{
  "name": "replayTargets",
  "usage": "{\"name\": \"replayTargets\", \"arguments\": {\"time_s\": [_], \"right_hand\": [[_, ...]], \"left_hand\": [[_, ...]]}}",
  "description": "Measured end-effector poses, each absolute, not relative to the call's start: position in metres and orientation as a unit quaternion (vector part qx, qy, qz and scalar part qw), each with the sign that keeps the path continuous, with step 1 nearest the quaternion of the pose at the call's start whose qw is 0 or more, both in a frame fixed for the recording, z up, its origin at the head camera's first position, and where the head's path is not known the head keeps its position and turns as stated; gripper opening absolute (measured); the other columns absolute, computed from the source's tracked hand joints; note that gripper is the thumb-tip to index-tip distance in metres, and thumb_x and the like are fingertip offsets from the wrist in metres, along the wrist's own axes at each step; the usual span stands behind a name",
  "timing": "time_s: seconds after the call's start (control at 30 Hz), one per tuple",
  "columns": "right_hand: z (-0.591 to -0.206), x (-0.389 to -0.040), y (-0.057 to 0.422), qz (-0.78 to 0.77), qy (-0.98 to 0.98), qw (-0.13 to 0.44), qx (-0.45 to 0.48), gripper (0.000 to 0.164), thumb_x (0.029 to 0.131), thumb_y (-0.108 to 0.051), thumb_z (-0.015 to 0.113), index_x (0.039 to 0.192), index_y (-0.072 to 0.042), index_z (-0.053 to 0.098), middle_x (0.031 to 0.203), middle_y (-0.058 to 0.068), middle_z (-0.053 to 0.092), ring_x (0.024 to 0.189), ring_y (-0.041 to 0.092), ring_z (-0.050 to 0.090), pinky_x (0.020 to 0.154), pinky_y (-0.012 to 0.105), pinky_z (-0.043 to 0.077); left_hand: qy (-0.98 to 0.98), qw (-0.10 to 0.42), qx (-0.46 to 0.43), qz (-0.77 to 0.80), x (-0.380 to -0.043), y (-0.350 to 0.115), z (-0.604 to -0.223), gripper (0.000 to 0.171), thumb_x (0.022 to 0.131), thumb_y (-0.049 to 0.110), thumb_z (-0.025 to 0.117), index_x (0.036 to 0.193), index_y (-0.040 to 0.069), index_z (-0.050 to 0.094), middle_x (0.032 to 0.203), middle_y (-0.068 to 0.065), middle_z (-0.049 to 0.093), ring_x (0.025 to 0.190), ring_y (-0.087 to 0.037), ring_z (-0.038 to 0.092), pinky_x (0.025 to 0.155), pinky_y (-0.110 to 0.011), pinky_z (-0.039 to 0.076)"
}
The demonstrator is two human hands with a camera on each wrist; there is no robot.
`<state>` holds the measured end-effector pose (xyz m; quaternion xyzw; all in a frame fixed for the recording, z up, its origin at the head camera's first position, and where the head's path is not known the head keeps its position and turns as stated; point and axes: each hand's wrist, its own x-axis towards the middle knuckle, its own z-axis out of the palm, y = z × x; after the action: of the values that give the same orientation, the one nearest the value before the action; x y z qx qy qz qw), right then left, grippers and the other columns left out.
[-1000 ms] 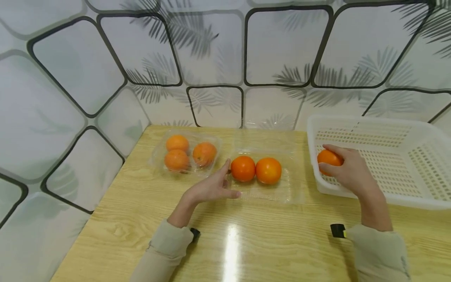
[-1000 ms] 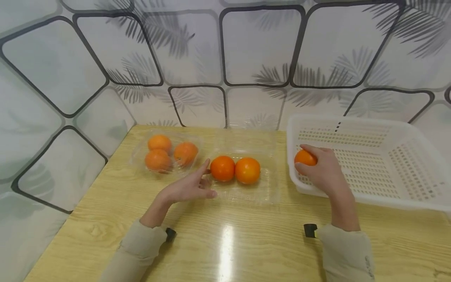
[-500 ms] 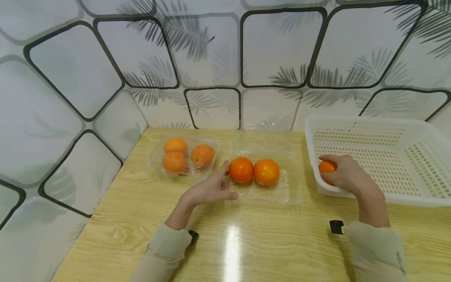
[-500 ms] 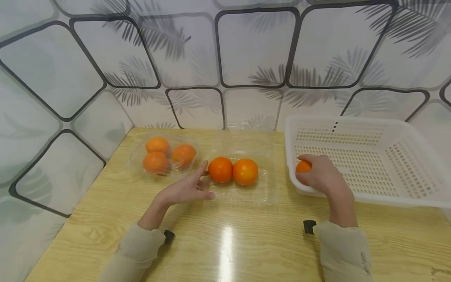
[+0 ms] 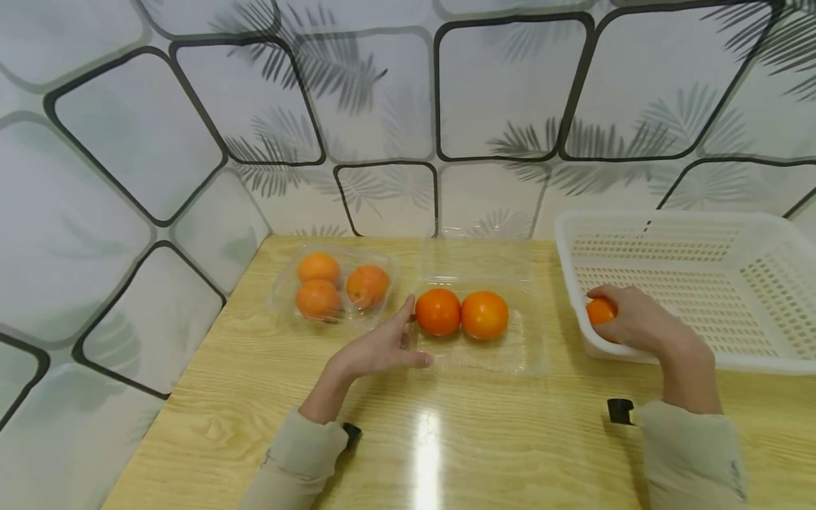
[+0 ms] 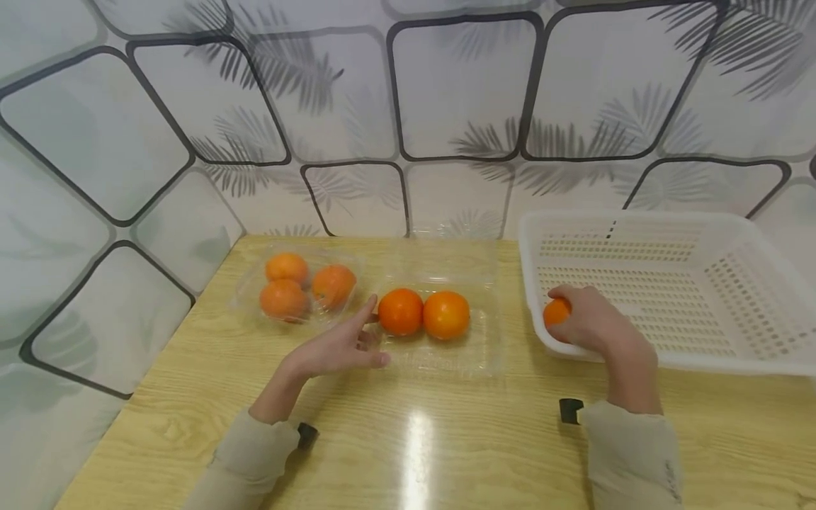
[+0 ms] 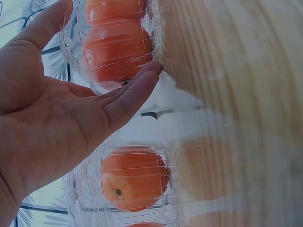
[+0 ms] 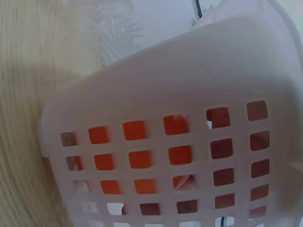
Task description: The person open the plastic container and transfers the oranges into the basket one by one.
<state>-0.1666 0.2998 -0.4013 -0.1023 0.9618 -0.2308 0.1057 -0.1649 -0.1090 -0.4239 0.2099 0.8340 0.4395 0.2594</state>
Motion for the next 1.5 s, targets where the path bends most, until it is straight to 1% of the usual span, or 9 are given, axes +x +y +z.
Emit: {"name": "replayTargets", "arguments": {"time_s": [0.1, 0.27, 0.4, 0.73, 1.0, 1.07, 1.23, 1.33, 1.5], "right_hand": [[-0.4, -0.167, 0.302, -0.226, 0.963, 0.11, -0.099, 0.067, 0.08, -0.018, 0.074, 0.133, 0.013, 0.049, 0.102, 0.024, 0.062, 0.08, 0.028, 0.054, 0.067, 0.034, 0.043], [-0.401, -0.166, 0.307, -0.219, 0.964, 0.12, -0.096, 0.069, 0.077, -0.017, 0.075, 0.132, 0.014, 0.048, 0.1, 0.024, 0.061, 0.08, 0.029, 0.054, 0.067, 0.034, 0.042], [-0.401, -0.165, 0.308, -0.219, 0.963, 0.123, -0.095, 0.069, 0.075, -0.017, 0.077, 0.13, 0.015, 0.049, 0.098, 0.022, 0.061, 0.079, 0.028, 0.054, 0.066, 0.034, 0.042], [-0.399, -0.161, 0.312, -0.232, 0.96, 0.127, -0.094, 0.074, 0.076, -0.023, 0.079, 0.135, 0.009, 0.048, 0.104, 0.017, 0.063, 0.085, 0.024, 0.055, 0.071, 0.034, 0.043], [-0.393, -0.159, 0.323, -0.235, 0.958, 0.148, -0.073, 0.08, 0.079, -0.029, 0.079, 0.141, 0.007, 0.042, 0.114, 0.027, 0.058, 0.09, 0.029, 0.056, 0.072, 0.034, 0.044], [-0.392, -0.157, 0.323, -0.235, 0.958, 0.15, -0.071, 0.081, 0.079, -0.029, 0.079, 0.141, 0.008, 0.041, 0.115, 0.03, 0.057, 0.09, 0.03, 0.057, 0.072, 0.035, 0.044], [-0.386, -0.156, 0.321, -0.22, 0.962, 0.149, -0.068, 0.083, 0.081, -0.035, 0.078, 0.141, 0.008, 0.04, 0.119, 0.034, 0.056, 0.094, 0.035, 0.059, 0.076, 0.041, 0.047], [-0.383, -0.154, 0.319, -0.211, 0.964, 0.147, -0.066, 0.079, 0.087, -0.038, 0.072, 0.142, 0.008, 0.038, 0.124, 0.038, 0.052, 0.099, 0.042, 0.058, 0.079, 0.049, 0.048], [-0.378, -0.151, 0.314, -0.209, 0.965, 0.142, -0.069, 0.077, 0.097, -0.04, 0.06, 0.145, 0.013, 0.032, 0.134, 0.046, 0.04, 0.116, 0.057, 0.047, 0.089, 0.064, 0.043]], "left_hand": [[0.834, 0.26, 0.212, 0.438, -0.166, -0.109, -0.424, 0.114, 0.088, 0.033, 0.076, 0.159, 0.01, -0.01, 0.159, -0.013, 0.029, 0.091, -0.02, 0.055, 0.076, -0.032, 0.049], [0.837, 0.258, 0.218, 0.431, -0.166, -0.108, -0.424, 0.113, 0.088, 0.035, 0.075, 0.159, 0.008, -0.009, 0.16, -0.012, 0.028, 0.099, -0.021, 0.052, 0.084, -0.032, 0.046], [0.835, 0.262, 0.22, 0.431, -0.166, -0.107, -0.424, 0.112, 0.089, 0.036, 0.074, 0.158, 0.009, -0.009, 0.162, -0.012, 0.025, 0.099, -0.022, 0.052, 0.083, -0.033, 0.046], [0.841, 0.253, 0.228, 0.419, -0.166, -0.113, -0.423, 0.112, 0.089, 0.037, 0.074, 0.158, 0.008, -0.01, 0.161, -0.011, 0.027, 0.1, -0.021, 0.052, 0.084, -0.034, 0.047], [0.838, 0.26, 0.224, 0.423, -0.168, -0.111, -0.426, 0.113, 0.089, 0.035, 0.074, 0.158, 0.01, -0.012, 0.161, -0.011, 0.027, 0.088, -0.021, 0.052, 0.07, -0.029, 0.046], [0.84, 0.261, 0.222, 0.42, -0.167, -0.111, -0.426, 0.113, 0.089, 0.035, 0.074, 0.158, 0.01, -0.012, 0.161, -0.01, 0.027, 0.089, -0.02, 0.051, 0.071, -0.029, 0.046], [0.844, 0.256, 0.223, 0.414, -0.167, -0.113, -0.426, 0.113, 0.089, 0.036, 0.074, 0.158, 0.008, -0.011, 0.16, -0.01, 0.028, 0.091, -0.02, 0.052, 0.076, -0.032, 0.047], [0.845, 0.255, 0.224, 0.414, -0.168, -0.113, -0.426, 0.113, 0.089, 0.037, 0.074, 0.158, 0.008, -0.011, 0.16, -0.01, 0.028, 0.089, -0.018, 0.052, 0.074, -0.031, 0.047], [0.841, 0.262, 0.224, 0.416, -0.168, -0.112, -0.425, 0.112, 0.09, 0.036, 0.073, 0.158, 0.01, -0.012, 0.161, -0.01, 0.027, 0.084, -0.017, 0.051, 0.069, -0.029, 0.046]]}}
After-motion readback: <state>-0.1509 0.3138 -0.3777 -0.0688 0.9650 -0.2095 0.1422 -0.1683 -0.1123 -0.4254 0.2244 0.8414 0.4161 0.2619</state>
